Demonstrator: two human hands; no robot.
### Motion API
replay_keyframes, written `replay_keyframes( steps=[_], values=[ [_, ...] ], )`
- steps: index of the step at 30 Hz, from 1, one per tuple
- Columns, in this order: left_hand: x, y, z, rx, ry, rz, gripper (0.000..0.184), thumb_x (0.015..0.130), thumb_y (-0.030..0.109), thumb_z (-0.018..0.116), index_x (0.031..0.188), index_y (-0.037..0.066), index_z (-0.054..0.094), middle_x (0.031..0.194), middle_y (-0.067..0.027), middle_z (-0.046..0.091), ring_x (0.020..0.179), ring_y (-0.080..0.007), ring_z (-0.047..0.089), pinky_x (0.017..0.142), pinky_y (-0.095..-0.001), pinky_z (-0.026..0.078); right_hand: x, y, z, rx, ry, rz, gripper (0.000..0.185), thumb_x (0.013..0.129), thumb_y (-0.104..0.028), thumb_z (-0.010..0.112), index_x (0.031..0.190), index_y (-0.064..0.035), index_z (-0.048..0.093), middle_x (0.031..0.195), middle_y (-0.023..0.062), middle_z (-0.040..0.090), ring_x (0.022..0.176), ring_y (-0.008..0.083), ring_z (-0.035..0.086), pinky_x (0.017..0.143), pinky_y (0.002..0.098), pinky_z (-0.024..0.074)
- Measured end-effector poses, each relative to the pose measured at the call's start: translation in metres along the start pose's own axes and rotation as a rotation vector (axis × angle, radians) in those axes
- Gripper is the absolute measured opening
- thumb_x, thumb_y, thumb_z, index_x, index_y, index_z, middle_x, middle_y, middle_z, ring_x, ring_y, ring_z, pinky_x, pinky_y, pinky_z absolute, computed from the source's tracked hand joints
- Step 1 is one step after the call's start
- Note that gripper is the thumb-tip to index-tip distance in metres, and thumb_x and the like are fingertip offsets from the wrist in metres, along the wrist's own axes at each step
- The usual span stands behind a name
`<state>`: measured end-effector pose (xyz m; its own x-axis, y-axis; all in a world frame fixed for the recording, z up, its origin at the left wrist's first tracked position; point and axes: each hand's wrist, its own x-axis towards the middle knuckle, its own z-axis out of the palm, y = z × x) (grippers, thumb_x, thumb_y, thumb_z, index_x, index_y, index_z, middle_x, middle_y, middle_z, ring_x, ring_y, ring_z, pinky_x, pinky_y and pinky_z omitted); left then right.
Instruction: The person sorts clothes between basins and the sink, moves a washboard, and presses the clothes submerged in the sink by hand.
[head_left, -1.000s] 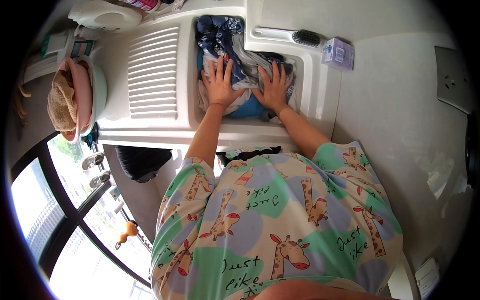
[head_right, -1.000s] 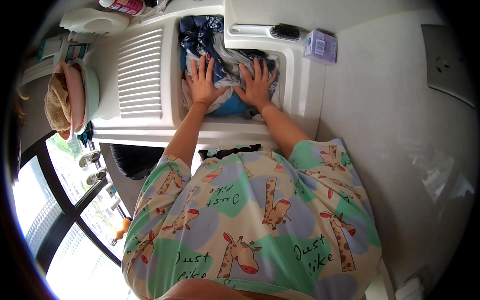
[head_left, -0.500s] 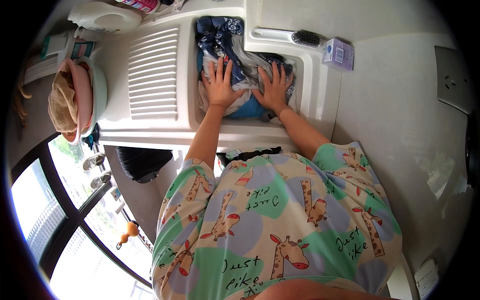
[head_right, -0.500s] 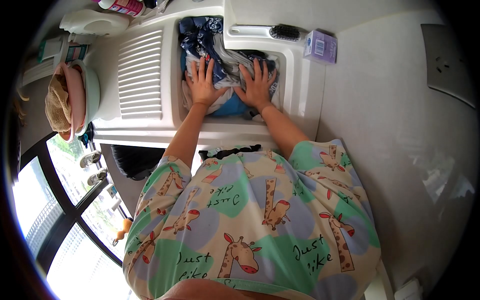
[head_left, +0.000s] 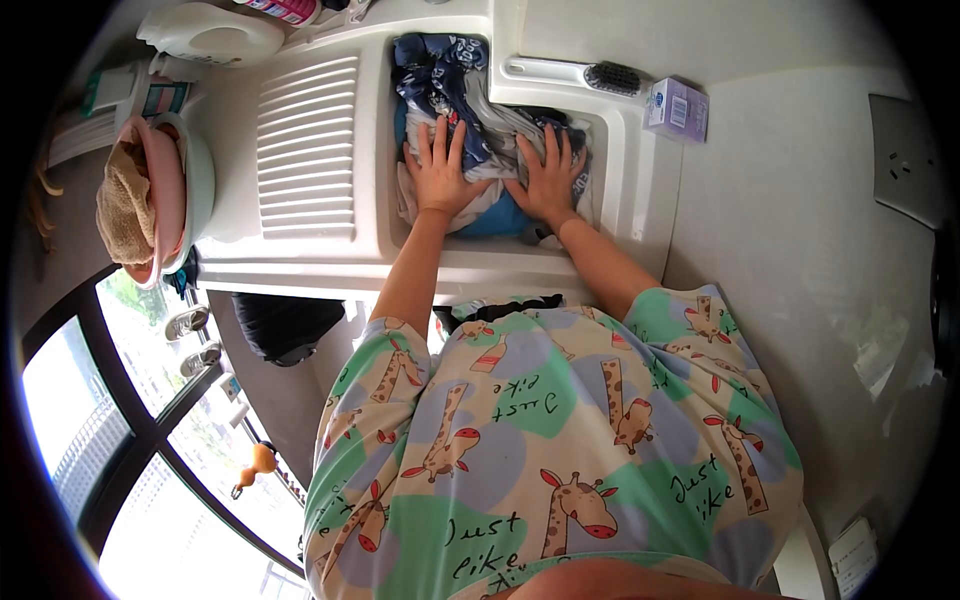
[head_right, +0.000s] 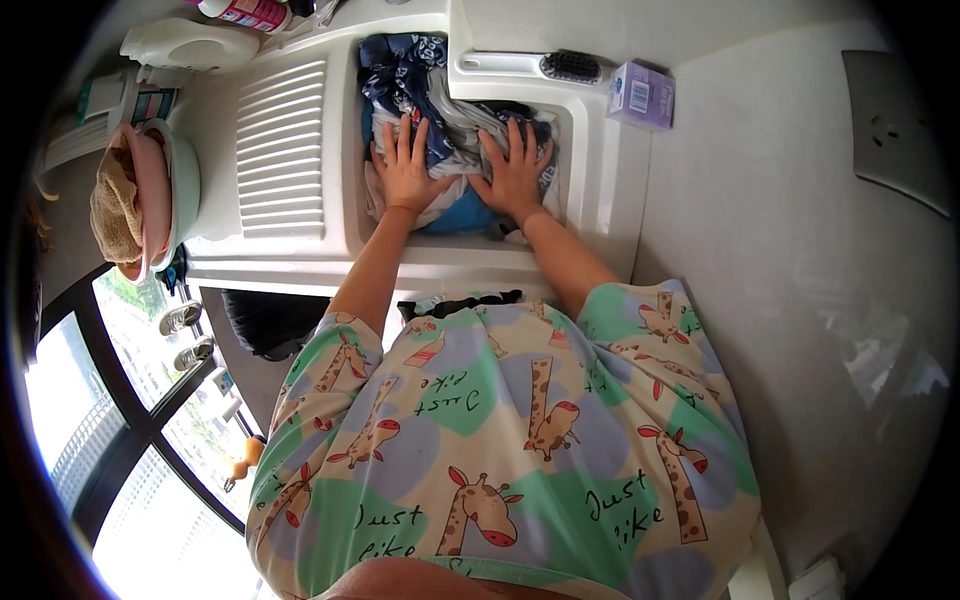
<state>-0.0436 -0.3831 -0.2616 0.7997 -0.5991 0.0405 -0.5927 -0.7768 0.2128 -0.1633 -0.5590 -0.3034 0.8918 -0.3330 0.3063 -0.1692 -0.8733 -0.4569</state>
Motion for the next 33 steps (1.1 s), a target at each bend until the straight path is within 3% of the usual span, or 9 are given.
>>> replay_keyframes(
  steps=[33],
  values=[
    [-0.0005, -0.0004, 0.0004, -0.014, 0.009, 0.002, 0.121, 0.060, 0.061, 0.087, 0.161, 0.026, 0.031, 0.170, -0.0069, 0.024, 0.155, -0.0398, 0.018, 0.115, -0.0718, 0.021, -0.0014, 0.0014, 0.0021, -0.012, -0.015, 0.007, 0.074, 0.084, -0.058, 0.068, 0.149, -0.0288, 0.051, 0.164, 0.0202, 0.026, 0.147, 0.0487, 0.022, 0.111, 0.0793, 0.0079]
  ],
)
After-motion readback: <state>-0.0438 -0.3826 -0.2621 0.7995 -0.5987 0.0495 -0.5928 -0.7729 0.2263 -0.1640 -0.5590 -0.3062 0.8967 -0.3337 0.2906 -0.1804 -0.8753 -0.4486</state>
